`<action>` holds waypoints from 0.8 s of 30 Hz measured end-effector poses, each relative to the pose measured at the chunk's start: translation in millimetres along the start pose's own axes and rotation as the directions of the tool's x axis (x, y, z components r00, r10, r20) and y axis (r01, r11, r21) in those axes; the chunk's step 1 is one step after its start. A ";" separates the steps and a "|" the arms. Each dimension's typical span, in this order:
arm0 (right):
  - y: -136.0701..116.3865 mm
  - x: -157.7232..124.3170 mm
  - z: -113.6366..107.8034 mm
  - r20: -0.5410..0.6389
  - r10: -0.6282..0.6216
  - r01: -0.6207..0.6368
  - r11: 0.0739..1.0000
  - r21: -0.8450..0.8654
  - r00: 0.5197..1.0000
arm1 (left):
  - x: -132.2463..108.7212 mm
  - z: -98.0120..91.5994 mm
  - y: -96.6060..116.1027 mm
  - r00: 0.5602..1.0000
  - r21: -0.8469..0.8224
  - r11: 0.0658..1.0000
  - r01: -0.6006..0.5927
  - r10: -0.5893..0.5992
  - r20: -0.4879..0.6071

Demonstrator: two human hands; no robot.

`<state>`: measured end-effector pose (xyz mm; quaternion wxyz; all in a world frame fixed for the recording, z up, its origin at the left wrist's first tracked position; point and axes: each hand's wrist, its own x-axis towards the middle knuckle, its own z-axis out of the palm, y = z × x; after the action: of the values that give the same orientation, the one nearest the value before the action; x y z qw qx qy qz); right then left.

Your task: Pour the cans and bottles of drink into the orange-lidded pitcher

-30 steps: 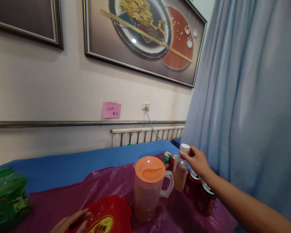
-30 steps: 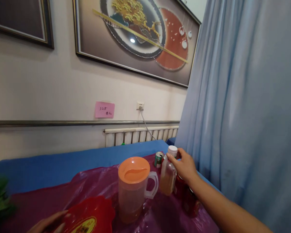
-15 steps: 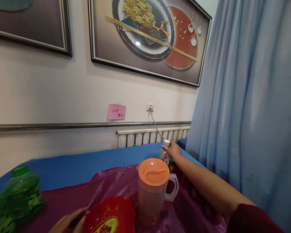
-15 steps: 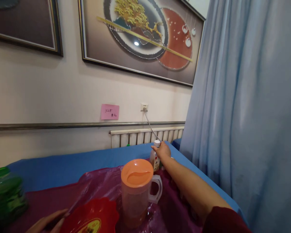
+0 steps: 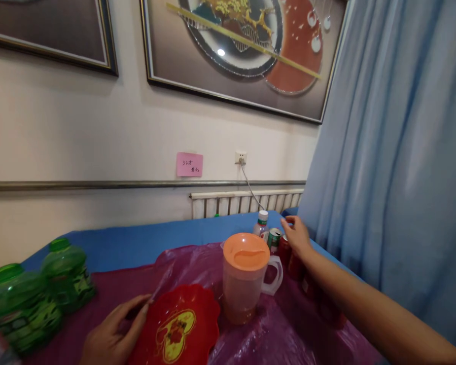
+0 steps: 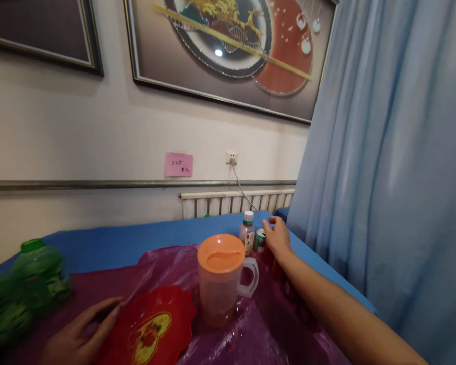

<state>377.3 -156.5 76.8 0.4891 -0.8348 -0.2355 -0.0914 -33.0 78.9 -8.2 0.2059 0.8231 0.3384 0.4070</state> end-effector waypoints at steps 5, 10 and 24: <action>42.3 -126.1 -46.7 0.129 -0.114 0.090 0.980 0.178 0.985 | -2.0 -1.1 17.2 0.992 -0.001 0.994 0.113 -0.113 -0.049; 81.2 -224.1 -49.7 0.380 -0.279 0.299 0.954 0.007 0.882 | 0.8 -4.4 24.9 0.975 -0.063 0.976 0.210 -0.214 -0.054; 95.9 -244.3 -24.6 0.534 -0.338 0.564 0.751 -0.344 0.775 | -7.5 -35.8 19.4 0.961 -0.008 0.975 0.223 -0.219 0.166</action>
<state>212.4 -291.2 -78.5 0.1590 -0.8429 -0.5085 -0.0754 -57.7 62.5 20.6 0.2880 0.8081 0.4046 0.3167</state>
